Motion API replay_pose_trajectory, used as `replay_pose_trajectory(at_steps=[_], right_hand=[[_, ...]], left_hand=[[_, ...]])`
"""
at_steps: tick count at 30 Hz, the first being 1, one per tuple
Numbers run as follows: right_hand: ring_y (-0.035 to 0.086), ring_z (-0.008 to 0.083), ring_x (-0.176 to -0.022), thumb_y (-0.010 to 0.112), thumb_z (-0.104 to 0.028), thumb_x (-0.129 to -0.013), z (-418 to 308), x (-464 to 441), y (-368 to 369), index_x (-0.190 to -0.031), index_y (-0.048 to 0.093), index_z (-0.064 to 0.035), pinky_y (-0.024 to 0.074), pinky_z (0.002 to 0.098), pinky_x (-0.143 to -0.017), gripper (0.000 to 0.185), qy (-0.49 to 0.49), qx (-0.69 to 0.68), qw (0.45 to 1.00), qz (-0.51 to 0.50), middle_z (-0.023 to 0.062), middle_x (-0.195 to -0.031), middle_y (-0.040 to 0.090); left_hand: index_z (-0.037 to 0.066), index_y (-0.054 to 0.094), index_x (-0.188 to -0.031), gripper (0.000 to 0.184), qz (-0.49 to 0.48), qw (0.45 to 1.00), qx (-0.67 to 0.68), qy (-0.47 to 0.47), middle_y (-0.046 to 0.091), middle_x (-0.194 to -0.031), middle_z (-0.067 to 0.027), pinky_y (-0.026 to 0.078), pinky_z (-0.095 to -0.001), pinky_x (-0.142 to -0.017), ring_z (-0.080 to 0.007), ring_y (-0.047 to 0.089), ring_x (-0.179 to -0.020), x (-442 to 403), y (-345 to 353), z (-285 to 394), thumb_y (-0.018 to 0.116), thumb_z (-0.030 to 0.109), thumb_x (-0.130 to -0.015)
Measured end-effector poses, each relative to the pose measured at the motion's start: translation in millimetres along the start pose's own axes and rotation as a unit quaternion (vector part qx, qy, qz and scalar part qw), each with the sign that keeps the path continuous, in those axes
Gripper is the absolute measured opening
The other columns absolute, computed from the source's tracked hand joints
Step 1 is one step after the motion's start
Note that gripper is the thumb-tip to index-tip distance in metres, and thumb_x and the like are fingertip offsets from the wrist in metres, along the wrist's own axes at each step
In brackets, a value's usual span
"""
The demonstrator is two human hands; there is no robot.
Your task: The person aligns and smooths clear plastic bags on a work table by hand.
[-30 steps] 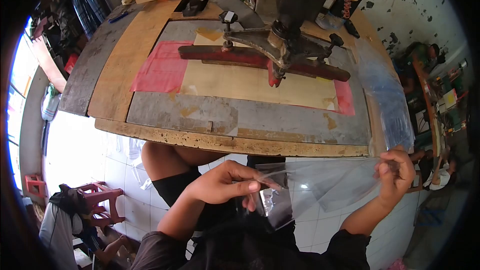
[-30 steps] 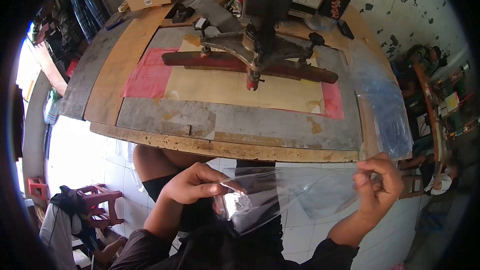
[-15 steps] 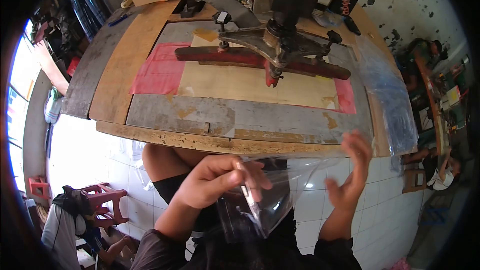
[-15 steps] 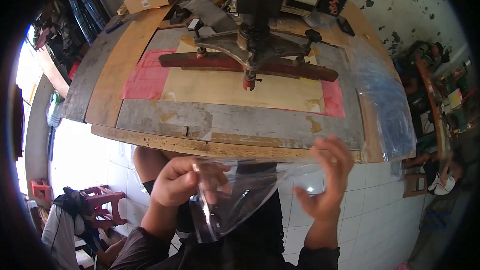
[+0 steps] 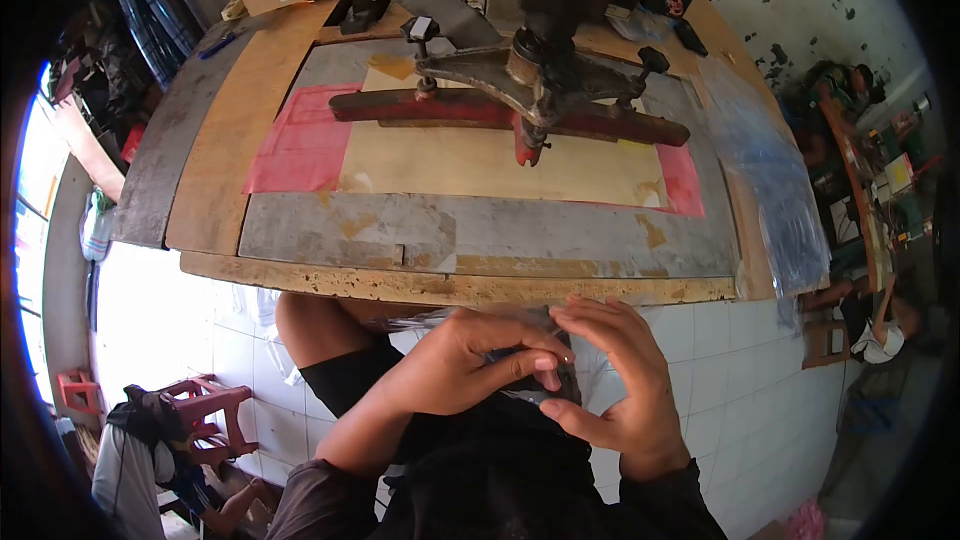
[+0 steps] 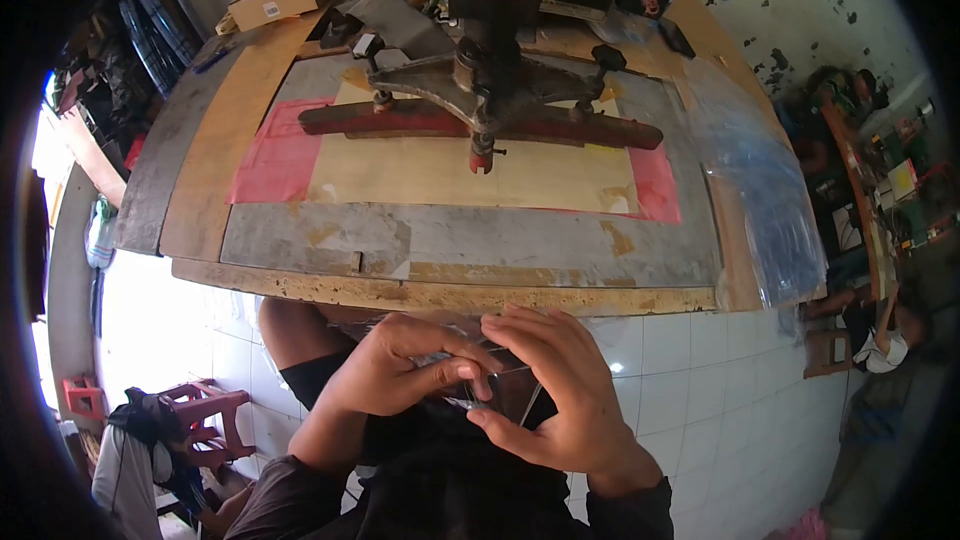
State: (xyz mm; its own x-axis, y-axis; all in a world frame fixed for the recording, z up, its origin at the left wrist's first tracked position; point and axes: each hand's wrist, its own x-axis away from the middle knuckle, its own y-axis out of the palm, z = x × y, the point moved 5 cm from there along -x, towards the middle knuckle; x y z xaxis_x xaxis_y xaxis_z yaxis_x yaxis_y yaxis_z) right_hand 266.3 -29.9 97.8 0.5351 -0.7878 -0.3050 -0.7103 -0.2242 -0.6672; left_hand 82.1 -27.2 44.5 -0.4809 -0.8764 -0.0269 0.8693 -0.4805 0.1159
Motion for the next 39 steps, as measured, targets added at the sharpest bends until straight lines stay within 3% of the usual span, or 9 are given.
replay_pose_trajectory(at_steps=[3,9,13,16,19,21,22,28,39], right_hand=[[0.071,0.0320,-0.121,0.089,-0.026,-0.082,1,-1,0,-0.129,0.070,-0.0031,0.0508,0.0492,-0.106,0.055,-0.010,0.024,1.000,0.011,0.0136,-0.125,0.075],[0.076,0.0314,-0.100,0.094,-0.020,-0.078,-3,-2,2,-0.119,0.074,-0.0035,0.0584,0.0413,-0.088,0.048,-0.008,0.027,0.998,0.064,0.0115,-0.113,0.078],[0.077,0.0304,-0.097,0.094,-0.020,-0.078,7,3,8,-0.118,0.075,-0.0041,0.0588,0.0383,-0.087,0.047,0.007,0.021,0.998,0.062,0.0107,-0.109,0.079],[0.077,0.0292,-0.092,0.092,-0.013,-0.081,10,3,7,-0.113,0.077,-0.0043,0.0581,0.0366,-0.083,0.036,0.036,-0.003,0.997,0.068,0.0100,-0.102,0.080],[0.075,0.0261,-0.084,0.089,-0.007,-0.083,16,5,-4,-0.106,0.080,-0.0040,0.0552,0.0352,-0.079,0.024,0.078,0.010,0.990,0.120,0.0090,-0.093,0.079],[0.075,0.0236,-0.085,0.087,-0.006,-0.085,23,8,-8,-0.106,0.080,-0.0031,0.0547,0.0337,-0.080,0.022,0.117,-0.046,0.984,0.124,0.0085,-0.092,0.079],[0.075,0.0236,-0.085,0.087,-0.006,-0.085,23,9,-8,-0.106,0.080,-0.0031,0.0547,0.0337,-0.080,0.022,0.118,-0.047,0.984,0.124,0.0085,-0.092,0.079],[0.075,0.0221,-0.090,0.085,-0.006,-0.088,33,13,-10,-0.103,0.081,-0.0024,0.0539,0.0329,-0.084,0.017,0.157,-0.093,0.976,0.123,0.0094,-0.094,0.079],[0.071,0.0206,-0.087,0.083,-0.006,-0.090,32,9,-12,-0.100,0.079,0.0000,0.0535,0.0320,-0.080,0.012,0.154,-0.133,0.973,0.109,0.0091,-0.092,0.076]], left_hand=[[0.001,0.078,-0.108,0.013,0.021,0.984,-0.116,0.132,0.079,-0.101,-0.0125,0.059,-0.0375,-0.085,-0.0279,0.076,-0.095,-5,-2,5,0.074,0.010,-0.100],[0.001,0.080,-0.104,0.011,0.034,0.981,-0.152,0.113,0.080,-0.097,-0.0133,0.060,-0.0382,-0.083,-0.0282,0.078,-0.093,-7,5,-1,0.079,0.006,-0.094],[0.001,0.080,-0.104,0.011,0.043,0.968,-0.214,0.122,0.080,-0.095,-0.0138,0.061,-0.0382,-0.080,-0.0273,0.079,-0.088,-4,5,5,0.078,0.006,-0.095],[0.001,0.079,-0.110,0.015,0.034,0.960,-0.246,0.127,0.080,-0.094,-0.0133,0.061,-0.0369,-0.076,-0.0262,0.079,-0.082,-1,3,7,0.078,0.007,-0.096],[0.012,0.077,-0.126,0.028,0.060,0.970,-0.226,0.070,0.078,-0.093,-0.0121,0.058,-0.0412,-0.072,-0.0331,0.075,-0.080,4,-2,1,0.075,0.015,-0.098],[0.017,0.071,-0.139,0.041,0.074,0.971,-0.222,0.051,0.079,-0.093,-0.0106,0.058,-0.0407,-0.070,-0.0318,0.076,-0.079,7,-6,-7,0.075,0.015,-0.098],[0.007,0.068,-0.143,0.045,0.039,0.965,-0.254,0.050,0.082,-0.096,-0.0074,0.062,-0.0317,-0.071,-0.0163,0.078,-0.078,7,-5,-6,0.073,0.004,-0.098],[0.007,0.062,-0.149,0.054,0.105,0.967,-0.231,0.038,0.082,-0.093,-0.0067,0.062,-0.0310,-0.069,-0.0167,0.077,-0.071,8,1,-4,0.074,0.001,-0.097],[0.003,0.074,-0.125,0.033,0.103,0.936,-0.313,0.121,0.083,-0.095,-0.0064,0.061,-0.0283,-0.068,-0.0175,0.080,-0.079,10,1,-6,0.081,0.007,-0.093]])
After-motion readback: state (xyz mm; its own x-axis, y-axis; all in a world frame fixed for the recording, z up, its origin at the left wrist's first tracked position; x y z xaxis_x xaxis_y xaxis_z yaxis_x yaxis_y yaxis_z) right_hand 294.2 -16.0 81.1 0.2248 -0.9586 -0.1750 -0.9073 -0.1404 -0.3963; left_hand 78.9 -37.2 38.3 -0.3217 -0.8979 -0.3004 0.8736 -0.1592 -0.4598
